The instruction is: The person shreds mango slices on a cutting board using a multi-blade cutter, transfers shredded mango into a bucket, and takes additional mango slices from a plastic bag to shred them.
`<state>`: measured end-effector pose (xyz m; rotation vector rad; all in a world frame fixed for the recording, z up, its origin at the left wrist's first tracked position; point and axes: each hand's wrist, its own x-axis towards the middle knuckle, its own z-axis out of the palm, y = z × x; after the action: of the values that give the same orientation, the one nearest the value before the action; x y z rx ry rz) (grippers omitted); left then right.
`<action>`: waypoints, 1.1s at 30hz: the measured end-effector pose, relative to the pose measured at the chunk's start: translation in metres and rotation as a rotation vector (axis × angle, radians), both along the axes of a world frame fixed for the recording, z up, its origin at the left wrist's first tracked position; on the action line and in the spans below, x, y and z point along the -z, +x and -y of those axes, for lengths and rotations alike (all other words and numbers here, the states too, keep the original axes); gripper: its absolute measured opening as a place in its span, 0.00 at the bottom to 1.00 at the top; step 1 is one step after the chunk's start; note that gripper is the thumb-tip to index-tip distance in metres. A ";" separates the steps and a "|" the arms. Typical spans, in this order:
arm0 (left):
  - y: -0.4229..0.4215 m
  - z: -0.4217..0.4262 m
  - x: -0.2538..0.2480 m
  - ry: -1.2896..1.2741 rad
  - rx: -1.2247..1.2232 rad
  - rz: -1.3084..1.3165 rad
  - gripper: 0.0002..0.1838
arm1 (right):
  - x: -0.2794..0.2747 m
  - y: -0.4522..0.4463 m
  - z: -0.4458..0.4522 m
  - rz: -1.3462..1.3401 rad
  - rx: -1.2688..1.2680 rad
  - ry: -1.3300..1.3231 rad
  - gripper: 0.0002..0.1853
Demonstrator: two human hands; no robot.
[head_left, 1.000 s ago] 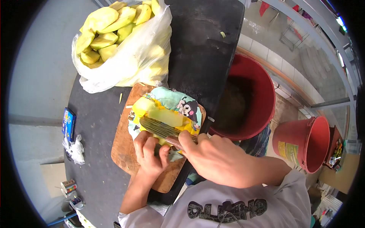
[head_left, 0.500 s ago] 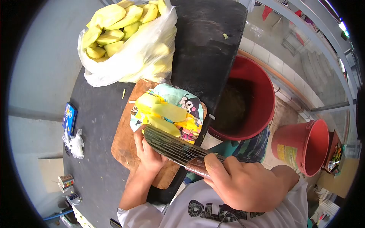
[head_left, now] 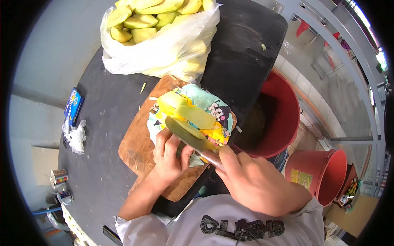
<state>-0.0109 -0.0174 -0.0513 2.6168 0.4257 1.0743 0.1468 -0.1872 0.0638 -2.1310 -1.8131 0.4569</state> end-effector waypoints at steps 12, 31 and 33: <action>0.007 0.000 -0.003 -0.054 0.042 0.066 0.24 | -0.004 0.005 0.011 -0.104 -0.076 0.090 0.24; 0.006 0.001 -0.001 -0.141 0.064 0.094 0.23 | -0.023 -0.005 0.009 -0.243 0.065 -0.068 0.21; 0.006 0.000 -0.002 -0.152 0.063 0.088 0.23 | -0.021 -0.006 0.007 -0.240 0.060 -0.045 0.20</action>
<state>-0.0050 -0.0178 -0.0494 2.4245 0.3865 1.0870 0.1407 -0.1937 0.0849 -2.0525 -1.6163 0.7121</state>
